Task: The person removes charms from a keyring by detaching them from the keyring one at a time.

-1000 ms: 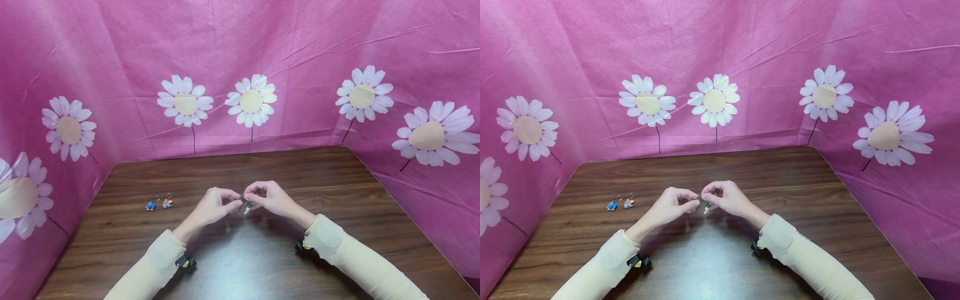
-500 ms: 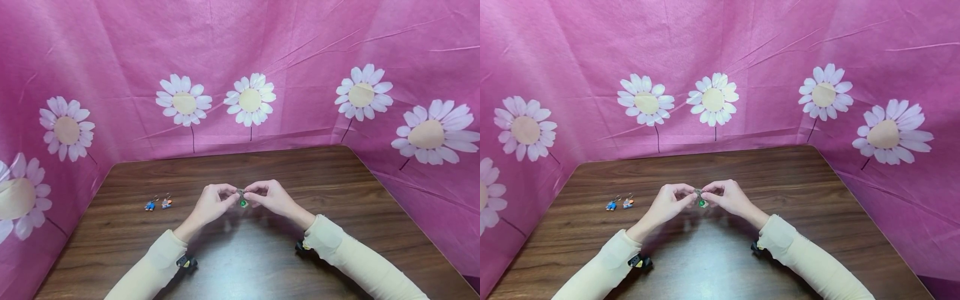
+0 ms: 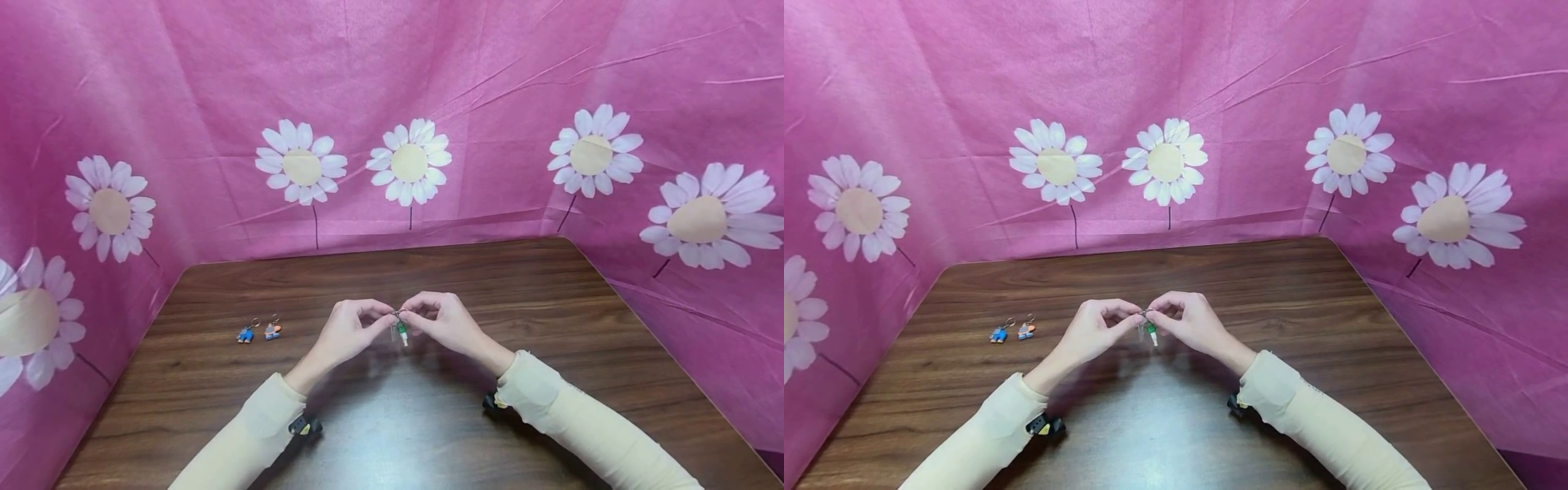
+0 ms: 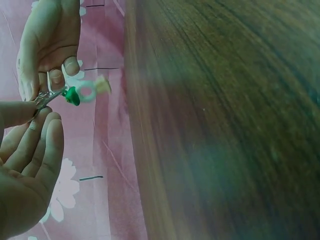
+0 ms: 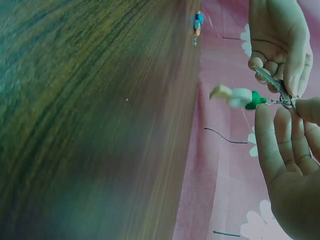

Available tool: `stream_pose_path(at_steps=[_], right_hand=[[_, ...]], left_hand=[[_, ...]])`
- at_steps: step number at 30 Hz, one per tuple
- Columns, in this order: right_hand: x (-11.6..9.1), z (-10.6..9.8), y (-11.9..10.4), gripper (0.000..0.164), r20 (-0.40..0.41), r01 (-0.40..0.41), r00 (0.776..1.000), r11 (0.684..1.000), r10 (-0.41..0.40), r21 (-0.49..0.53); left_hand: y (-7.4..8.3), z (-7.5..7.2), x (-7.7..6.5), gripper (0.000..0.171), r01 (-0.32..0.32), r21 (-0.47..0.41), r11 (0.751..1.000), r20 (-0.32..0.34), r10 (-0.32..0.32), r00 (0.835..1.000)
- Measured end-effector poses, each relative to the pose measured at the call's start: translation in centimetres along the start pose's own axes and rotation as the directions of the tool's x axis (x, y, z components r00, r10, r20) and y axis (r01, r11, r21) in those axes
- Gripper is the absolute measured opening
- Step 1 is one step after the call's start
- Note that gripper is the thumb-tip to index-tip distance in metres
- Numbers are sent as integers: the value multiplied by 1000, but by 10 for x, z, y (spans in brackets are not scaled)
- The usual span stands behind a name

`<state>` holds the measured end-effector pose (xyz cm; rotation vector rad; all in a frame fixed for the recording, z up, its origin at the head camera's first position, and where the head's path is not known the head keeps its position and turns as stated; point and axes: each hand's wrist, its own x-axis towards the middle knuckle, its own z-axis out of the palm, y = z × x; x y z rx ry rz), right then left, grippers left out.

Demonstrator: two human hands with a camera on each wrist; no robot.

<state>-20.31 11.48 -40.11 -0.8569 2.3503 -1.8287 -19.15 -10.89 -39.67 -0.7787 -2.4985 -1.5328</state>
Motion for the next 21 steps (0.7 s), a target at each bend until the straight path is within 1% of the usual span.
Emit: stream_pose_path(at_steps=[5, 11, 14, 16, 21], right_hand=[[0, -1, 0, 11, -14, 56, 998, 997, -57, -52], [1, -2, 3, 15, -23, 101, 994, 989, -104, -109], [0, -3, 5, 17, 0, 97, 995, 992, -97, -86], [0, -3, 6, 18, 25, 81, 996, 995, -80, -60], [-1, -3, 8, 19, 80, 6, 997, 1000, -8, 31]], left_hand=[[0, 1, -1, 9, -4, 14, 1000, 1, 4, 1000], [3, 2, -2, 8, -25, 16, 1000, 1, 25, 1000], [3, 1, -2, 9, -35, 18, 999, 0, 35, 999], [3, 0, -2, 9, -35, 15, 999, -11, 35, 999], [2, -1, -1, 8, -30, -12, 999, -48, 29, 998]])
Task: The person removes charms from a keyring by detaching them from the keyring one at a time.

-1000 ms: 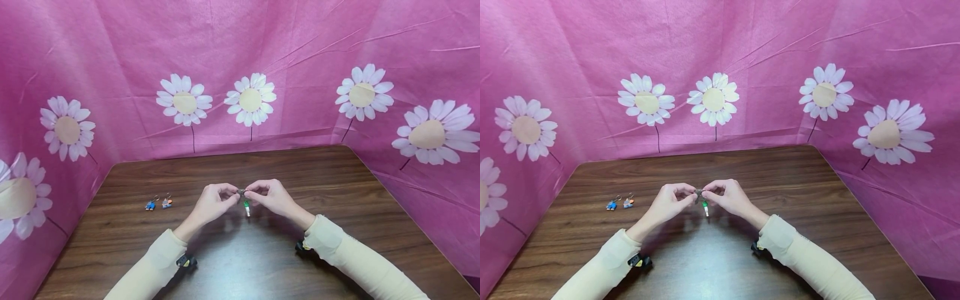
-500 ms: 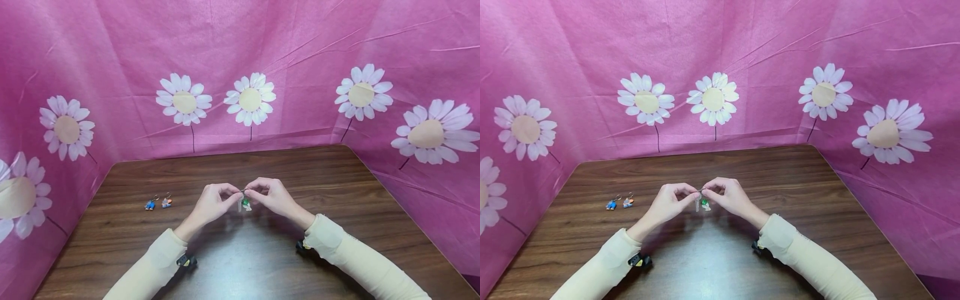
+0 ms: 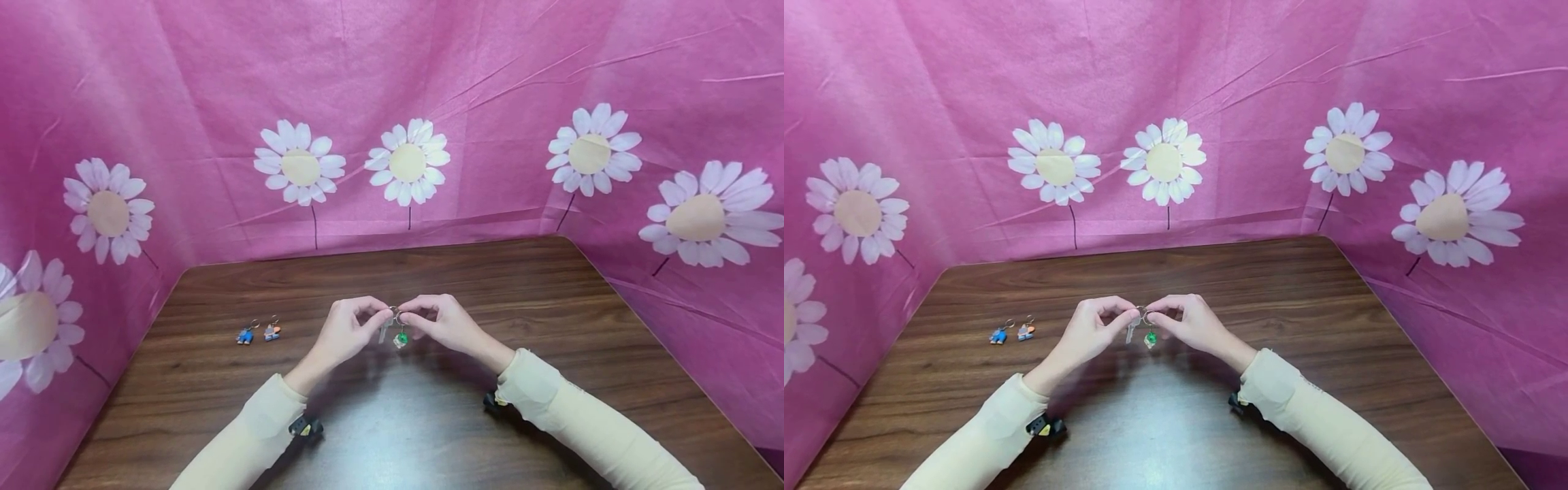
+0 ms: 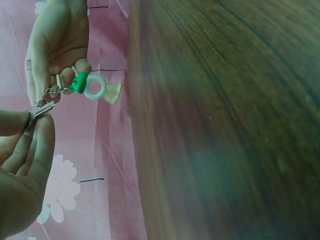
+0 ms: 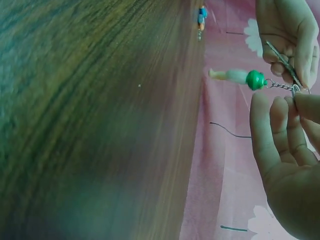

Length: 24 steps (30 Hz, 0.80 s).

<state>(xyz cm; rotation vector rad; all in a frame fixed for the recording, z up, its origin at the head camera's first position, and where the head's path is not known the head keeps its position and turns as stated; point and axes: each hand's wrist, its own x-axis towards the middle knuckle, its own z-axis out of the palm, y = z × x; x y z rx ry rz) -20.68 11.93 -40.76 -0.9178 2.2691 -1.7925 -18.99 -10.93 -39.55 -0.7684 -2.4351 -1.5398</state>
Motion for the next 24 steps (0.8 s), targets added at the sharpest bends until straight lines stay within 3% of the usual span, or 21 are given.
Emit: stream_pose_path(at_steps=[6, 11, 15, 24], right_hand=[[0, 0, -2, 19, -9, -62, 998, 997, 62, 36], [1, 0, -3, 16, -36, -86, 996, 996, 87, 24], [0, 1, -4, 16, -37, -92, 995, 996, 92, 8], [-1, 0, -5, 15, -15, -67, 998, 997, 67, -37]], left_hand=[[-4, 1, 0, 8, 7, -49, 999, 56, -4, 998], [-2, 2, 0, 9, 46, -15, 999, 118, -44, 992], [0, 2, 1, 13, 69, 4, 998, 112, -69, 991], [1, 1, 3, 10, 53, 48, 997, 64, -56, 996]])
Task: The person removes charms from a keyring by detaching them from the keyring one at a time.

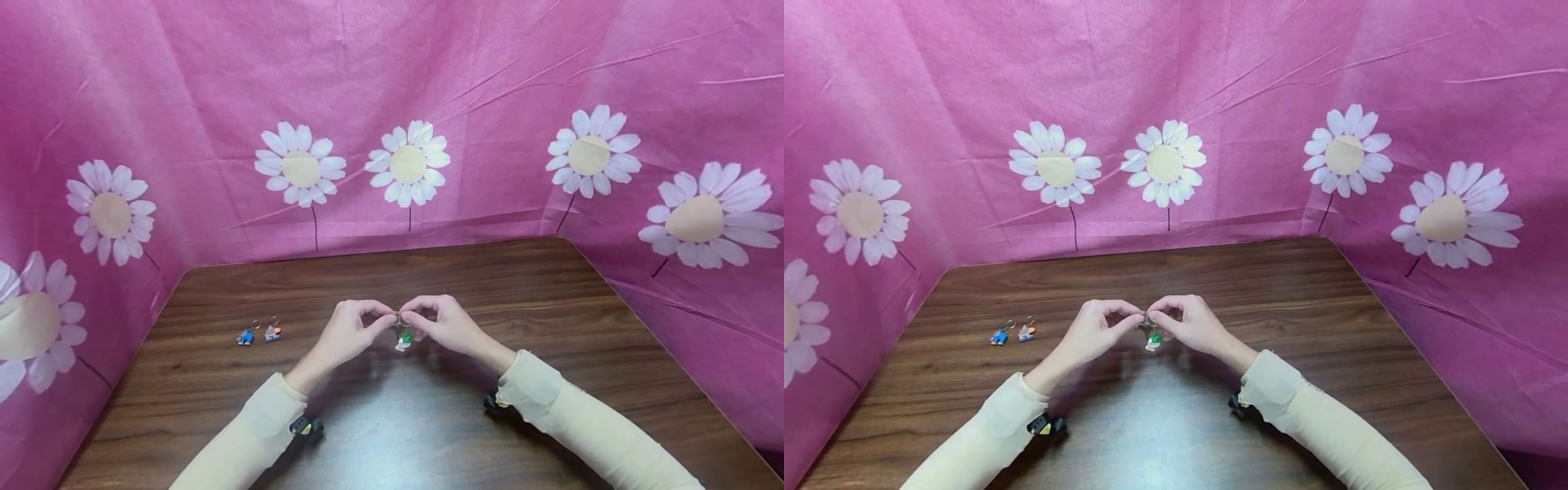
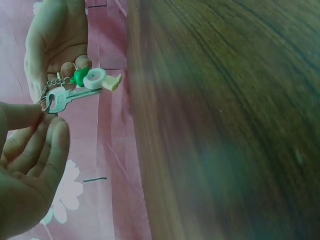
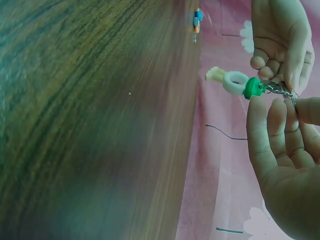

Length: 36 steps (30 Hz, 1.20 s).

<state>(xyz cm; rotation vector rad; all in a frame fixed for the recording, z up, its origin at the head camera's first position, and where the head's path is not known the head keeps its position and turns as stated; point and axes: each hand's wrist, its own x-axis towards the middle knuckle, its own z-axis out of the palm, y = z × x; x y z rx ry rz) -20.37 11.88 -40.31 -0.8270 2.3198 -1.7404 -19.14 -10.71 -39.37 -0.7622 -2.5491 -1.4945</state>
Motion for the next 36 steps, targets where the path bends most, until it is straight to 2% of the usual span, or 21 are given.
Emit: stream_pose_path(at_steps=[4, 11, 19, 22, 26, 32, 36], right_hand=[[0, 1, 0, 15, 1, 10, 1000, 1000, -10, -11], [-1, 4, 3, 16, 18, -8, 1000, 999, 7, 40], [-1, 7, 4, 17, 38, -24, 999, 997, 21, 72], [-1, 7, 4, 16, 36, -17, 999, 998, 15, 55], [-2, 5, 3, 15, 26, -9, 1000, 999, 8, 32], [0, 5, 1, 14, 12, -19, 1000, 1000, 19, 4], [1, 6, -1, 14, 8, -19, 1000, 999, 19, -28]], left_hand=[[0, -1, 1, 9, -2, -43, 999, -14, 1, 1000], [0, -2, 0, 9, 10, -151, 988, -5, -11, 1000], [-2, 0, -1, 10, 39, -234, 972, -34, -48, 998], [-1, -1, -2, 12, 61, -217, 974, -9, -65, 998], [-1, -4, -2, 15, 72, -126, 989, 45, -67, 997], [-2, -5, -2, 13, -25, -12, 1000, 41, 25, 999], [-3, -5, -2, 10, -53, -1, 999, 23, 53, 998]])
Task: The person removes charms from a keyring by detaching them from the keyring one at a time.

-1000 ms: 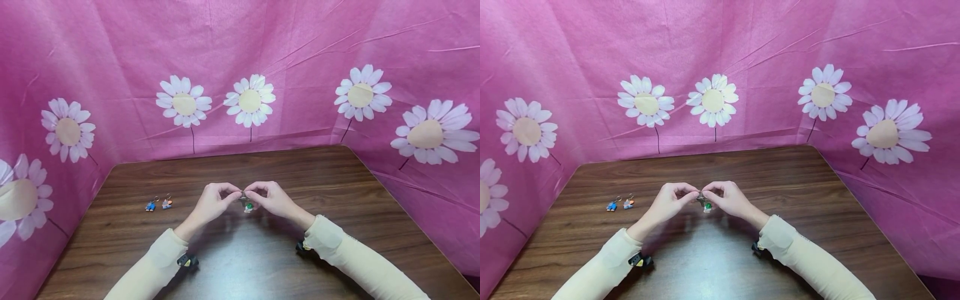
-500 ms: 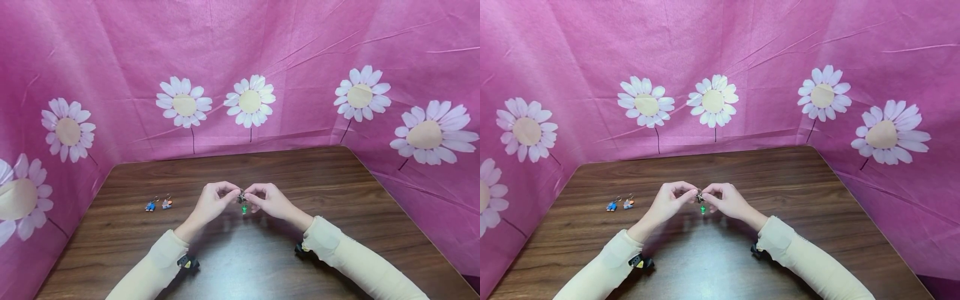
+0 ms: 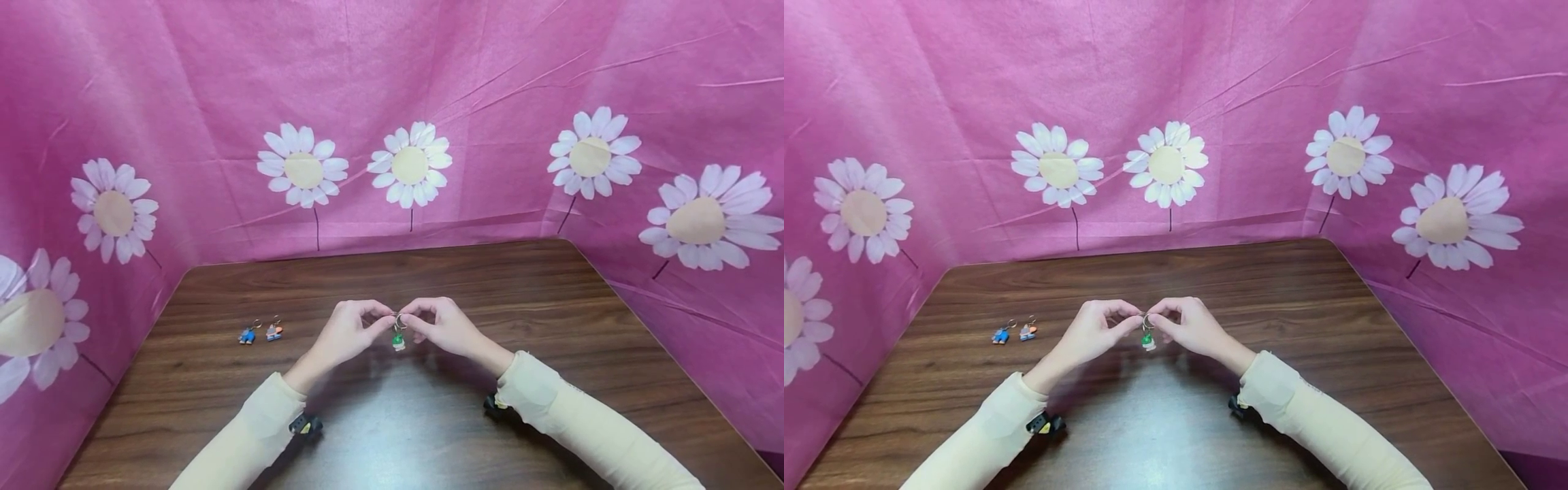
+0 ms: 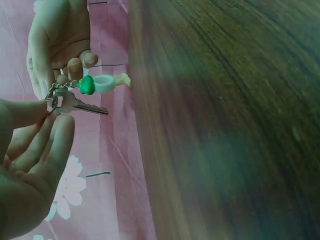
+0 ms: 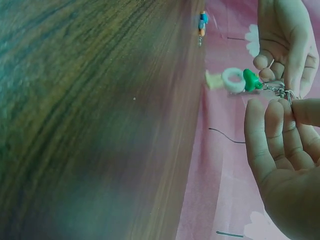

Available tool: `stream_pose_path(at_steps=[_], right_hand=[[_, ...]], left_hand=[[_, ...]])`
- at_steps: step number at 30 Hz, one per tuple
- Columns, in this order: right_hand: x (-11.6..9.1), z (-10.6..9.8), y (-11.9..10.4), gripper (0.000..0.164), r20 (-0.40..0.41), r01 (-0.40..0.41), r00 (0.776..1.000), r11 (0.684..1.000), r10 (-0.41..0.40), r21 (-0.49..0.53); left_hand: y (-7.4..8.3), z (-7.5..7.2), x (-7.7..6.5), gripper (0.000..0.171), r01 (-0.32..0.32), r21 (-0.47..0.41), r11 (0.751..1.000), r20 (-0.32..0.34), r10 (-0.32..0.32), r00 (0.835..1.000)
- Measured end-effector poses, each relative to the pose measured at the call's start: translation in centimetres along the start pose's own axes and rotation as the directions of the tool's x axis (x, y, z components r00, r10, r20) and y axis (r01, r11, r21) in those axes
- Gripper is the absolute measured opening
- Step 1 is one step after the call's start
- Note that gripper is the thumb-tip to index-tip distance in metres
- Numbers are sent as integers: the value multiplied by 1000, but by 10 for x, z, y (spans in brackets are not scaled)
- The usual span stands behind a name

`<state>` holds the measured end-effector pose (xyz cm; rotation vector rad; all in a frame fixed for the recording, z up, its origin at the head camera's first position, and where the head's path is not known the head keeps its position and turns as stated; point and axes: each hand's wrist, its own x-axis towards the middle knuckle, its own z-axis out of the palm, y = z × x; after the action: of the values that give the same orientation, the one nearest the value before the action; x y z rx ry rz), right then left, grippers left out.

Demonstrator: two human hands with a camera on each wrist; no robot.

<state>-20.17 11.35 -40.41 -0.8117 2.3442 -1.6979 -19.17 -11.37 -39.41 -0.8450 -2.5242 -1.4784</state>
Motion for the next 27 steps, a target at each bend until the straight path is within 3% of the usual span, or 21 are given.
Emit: stream_pose_path(at_steps=[5, 10, 13, 15, 20, 22, 27], right_hand=[[1, -1, 0, 14, 9, 6, 1000, 999, -7, 35], [1, -1, 2, 16, 28, -17, 999, 995, 14, 101], [1, 0, 3, 17, 29, -31, 999, 992, 28, 122], [1, 0, 3, 17, 23, -25, 999, 993, 23, 113], [0, -1, 3, 16, 12, -11, 1000, 998, 10, 65], [0, -1, 4, 16, 13, -9, 1000, 998, 9, 56], [0, -2, 3, 15, 7, -7, 1000, 999, 7, 32]], left_hand=[[0, 1, 1, 11, 50, -126, 991, -14, -52, 999], [-2, 3, 3, 14, 98, -309, 946, 8, -100, 995], [-2, 3, 3, 14, 105, -347, 932, 18, -106, 994], [-2, 2, 3, 15, 100, -329, 939, 21, -98, 995], [-2, 0, 3, 17, 9, -102, 995, -4, -9, 1000], [-2, -1, 2, 13, -32, -13, 999, -16, 32, 999], [-1, -2, 2, 8, -89, 48, 995, -28, 90, 996]])
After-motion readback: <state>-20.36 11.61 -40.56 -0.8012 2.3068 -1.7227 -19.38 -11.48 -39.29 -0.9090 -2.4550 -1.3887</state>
